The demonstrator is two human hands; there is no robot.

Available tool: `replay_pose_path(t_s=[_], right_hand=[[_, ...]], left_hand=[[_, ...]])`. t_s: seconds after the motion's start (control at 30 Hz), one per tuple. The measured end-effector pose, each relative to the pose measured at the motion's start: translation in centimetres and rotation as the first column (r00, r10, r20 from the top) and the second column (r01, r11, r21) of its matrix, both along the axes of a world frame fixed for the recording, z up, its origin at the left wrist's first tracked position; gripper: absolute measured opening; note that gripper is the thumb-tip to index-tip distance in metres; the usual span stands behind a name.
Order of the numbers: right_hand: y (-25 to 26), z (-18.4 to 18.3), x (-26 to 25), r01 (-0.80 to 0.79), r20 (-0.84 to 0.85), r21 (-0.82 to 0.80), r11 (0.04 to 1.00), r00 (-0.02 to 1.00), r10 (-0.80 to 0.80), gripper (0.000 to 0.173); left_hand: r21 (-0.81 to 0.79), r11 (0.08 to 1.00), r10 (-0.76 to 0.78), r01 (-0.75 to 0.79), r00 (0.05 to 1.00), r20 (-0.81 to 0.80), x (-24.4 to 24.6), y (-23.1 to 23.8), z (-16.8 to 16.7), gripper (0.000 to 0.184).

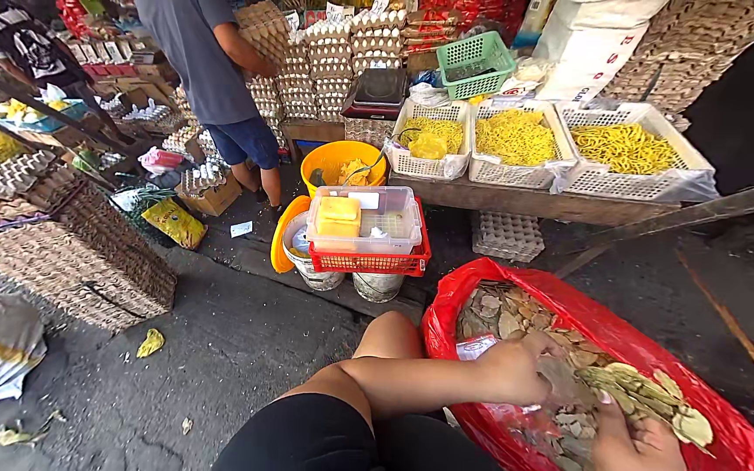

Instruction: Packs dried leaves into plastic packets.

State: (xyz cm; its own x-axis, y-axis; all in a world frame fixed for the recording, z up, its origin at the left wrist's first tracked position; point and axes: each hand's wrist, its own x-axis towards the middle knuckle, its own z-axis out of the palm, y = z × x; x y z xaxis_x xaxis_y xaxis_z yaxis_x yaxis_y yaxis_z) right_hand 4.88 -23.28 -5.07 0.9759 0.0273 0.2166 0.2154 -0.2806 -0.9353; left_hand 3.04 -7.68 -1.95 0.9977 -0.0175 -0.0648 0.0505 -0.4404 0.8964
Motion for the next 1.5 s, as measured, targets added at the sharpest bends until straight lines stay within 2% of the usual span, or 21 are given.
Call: replay_pose_path(t_s=[0.13,0.23,0.3,0.43,0.57,0.67,0.73,0.83,0.93,1.1,1.23,1.4,1.5], right_hand=[[-1.4,-0.3,0.8,0.013,0.024,0.159,0.987,1.0,-0.017,0.024],[-1.6,0.1,1.0,0.019,0.055,0.234,0.972,0.998,-0.033,0.014],[-1.5,0.2,0.8,0.009,0.068,0.257,0.966,0.997,-0.027,0.012],[-0.2,0.3,0.0,-0.012,0.097,0.268,0.963,0.995,-0.014,0.002],[2.0,1.3,-1.6,0.022,0.136,0.249,0.968,0.989,-0.058,0.009],[2.5,1.3,-2.5,0.069,0.057,0.113,0.991,0.996,-0.076,0.026],[2.3,1.1,-2.6,0.086,-0.024,-0.005,0.996,0.996,-0.086,0.036],[1.9,0.3,-2.3,0.09,-0.016,-0.053,0.994,0.996,-0.091,0.035],[1.4,-0.4,-1.9,0.043,-0.012,-0.127,0.991,0.999,-0.045,0.033],[1.0,-0.2,-1.8,0.046,-0.043,-0.134,0.99,0.998,-0.052,0.031],[1.1,-0.4,-1.9,0.031,-0.012,-0.182,0.983,0.999,-0.034,0.031],[0.5,-1.7,-1.3,-0.138,-0.082,-0.332,0.933,0.99,0.117,0.033],[0.4,-1.8,-1.1,-0.17,-0.114,-0.369,0.914,0.984,0.137,0.031]], left_hand=[[0.093,0.994,-0.056,0.055,0.998,0.01,0.3,0.2,-1.1,0.031],[0.152,0.981,-0.124,0.125,0.992,-0.012,0.6,-0.3,-1.3,0.038],[0.165,0.974,-0.153,0.153,0.988,-0.008,0.6,-0.7,-1.5,0.036],[0.121,0.98,-0.166,0.16,0.985,0.039,0.6,-1.3,-2.1,0.032],[0.019,0.994,-0.108,0.107,0.992,0.07,0.2,-1.4,-1.4,0.03],[-0.088,0.996,0.001,0.004,0.998,0.06,-0.2,-1.2,-1.1,0.029],[-0.184,0.981,0.071,-0.066,0.997,0.019,-0.4,-1.2,-1.0,0.041],[-0.251,0.961,0.116,-0.119,0.993,-0.029,-0.5,-1.3,-0.9,0.051],[-0.262,0.959,0.107,-0.107,0.994,-0.016,-0.7,-1.6,-1.0,0.051],[-0.222,0.974,0.059,-0.054,0.998,0.017,-1.0,-1.6,-1.0,0.05],[-0.244,0.966,0.09,-0.085,0.996,0.009,-1.2,-1.4,-0.9,0.048],[-0.287,0.948,0.14,-0.14,0.99,-0.022,-1.2,-0.5,-1.3,0.049],[-0.299,0.942,0.145,-0.151,0.988,-0.042,-1.3,-0.3,-1.7,0.046]])
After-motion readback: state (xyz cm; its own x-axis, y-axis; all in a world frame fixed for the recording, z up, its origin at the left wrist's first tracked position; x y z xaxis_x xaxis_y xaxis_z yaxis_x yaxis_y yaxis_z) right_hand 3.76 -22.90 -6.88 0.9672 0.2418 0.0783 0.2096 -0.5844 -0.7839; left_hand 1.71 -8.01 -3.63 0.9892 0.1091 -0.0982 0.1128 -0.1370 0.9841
